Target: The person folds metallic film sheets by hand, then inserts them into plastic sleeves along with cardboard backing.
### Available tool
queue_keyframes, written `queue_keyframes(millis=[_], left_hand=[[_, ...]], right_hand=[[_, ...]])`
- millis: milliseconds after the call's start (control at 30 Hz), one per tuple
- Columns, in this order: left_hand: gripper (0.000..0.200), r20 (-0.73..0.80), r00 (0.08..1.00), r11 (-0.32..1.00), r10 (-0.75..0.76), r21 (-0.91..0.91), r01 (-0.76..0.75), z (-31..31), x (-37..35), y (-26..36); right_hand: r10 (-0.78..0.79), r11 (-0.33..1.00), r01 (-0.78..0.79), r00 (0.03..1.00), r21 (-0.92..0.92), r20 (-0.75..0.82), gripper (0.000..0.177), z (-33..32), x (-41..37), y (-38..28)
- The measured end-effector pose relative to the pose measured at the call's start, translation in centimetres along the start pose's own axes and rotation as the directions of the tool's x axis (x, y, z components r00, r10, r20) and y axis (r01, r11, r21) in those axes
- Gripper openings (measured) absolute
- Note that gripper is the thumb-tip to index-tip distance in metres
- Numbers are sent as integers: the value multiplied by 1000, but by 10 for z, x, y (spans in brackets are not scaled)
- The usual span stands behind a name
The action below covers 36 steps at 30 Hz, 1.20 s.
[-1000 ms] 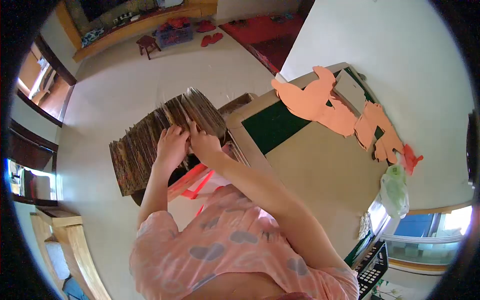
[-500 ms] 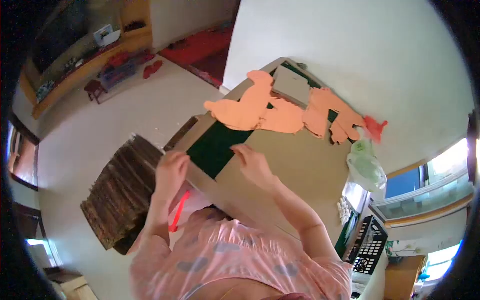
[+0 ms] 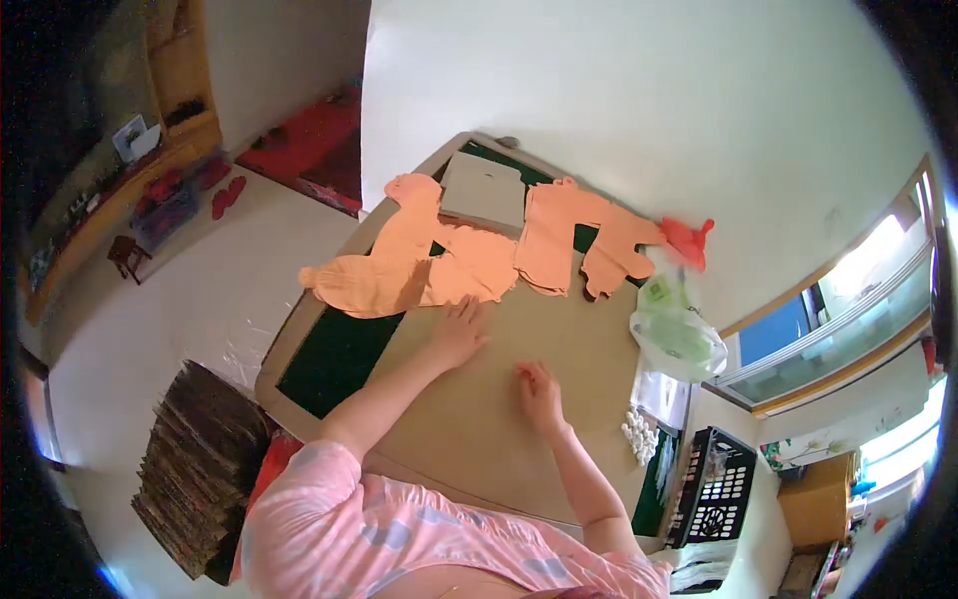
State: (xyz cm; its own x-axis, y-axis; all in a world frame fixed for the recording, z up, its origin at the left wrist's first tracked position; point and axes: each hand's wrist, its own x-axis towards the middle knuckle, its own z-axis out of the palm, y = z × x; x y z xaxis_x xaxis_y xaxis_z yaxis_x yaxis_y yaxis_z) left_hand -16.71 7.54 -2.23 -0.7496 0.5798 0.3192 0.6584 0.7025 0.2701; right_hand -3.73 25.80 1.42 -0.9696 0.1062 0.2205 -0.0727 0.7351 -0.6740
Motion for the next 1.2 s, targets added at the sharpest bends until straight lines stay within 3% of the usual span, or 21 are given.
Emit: queue_keyframes(millis=[133,233,333,433,533,633,733,833,933,1033,1133,1200], left_hand=[[57,137,989,998,-61,7,61,-2,-29,12],[54,314,949,999,-29,40,17,-17,-62,41],[47,260,950,978,174,69,-197,-21,-112,56],[37,224,903,928,366,-160,-337,-40,-154,61],[30,68,846,814,530,-323,-484,-50,-182,63],[31,146,905,840,400,-452,-298,-44,-192,52],[39,19,993,885,116,-455,-95,-46,-174,49],[44,17,1000,906,23,-422,-14,-49,-133,64],[51,-10,990,983,141,-121,-141,-19,-108,73],[54,63,980,974,190,-142,-179,-12,-83,69],[53,30,983,969,179,-177,-171,-15,-66,63],[50,-170,984,926,-52,-377,-16,-1,-48,48]], right_hand=[[194,971,-194,981,141,15,17,-16,4,-24],[43,997,-41,999,64,-34,19,-8,27,-17],[-150,982,148,989,119,10,28,3,50,-21],[-355,925,356,934,-134,34,33,29,66,-9],[-372,870,423,900,-252,225,38,43,70,3],[-231,894,303,943,-331,240,42,38,50,9],[-158,900,173,985,-400,70,42,27,9,25],[0,875,-28,998,-484,-59,44,2,-35,31],[152,803,-224,973,-553,-173,45,-13,-67,39],[233,776,-297,955,-556,-185,46,-21,-77,41],[219,793,-292,956,-535,-196,47,-19,-79,46],[219,785,-290,956,-547,-194,48,-18,-78,48]])
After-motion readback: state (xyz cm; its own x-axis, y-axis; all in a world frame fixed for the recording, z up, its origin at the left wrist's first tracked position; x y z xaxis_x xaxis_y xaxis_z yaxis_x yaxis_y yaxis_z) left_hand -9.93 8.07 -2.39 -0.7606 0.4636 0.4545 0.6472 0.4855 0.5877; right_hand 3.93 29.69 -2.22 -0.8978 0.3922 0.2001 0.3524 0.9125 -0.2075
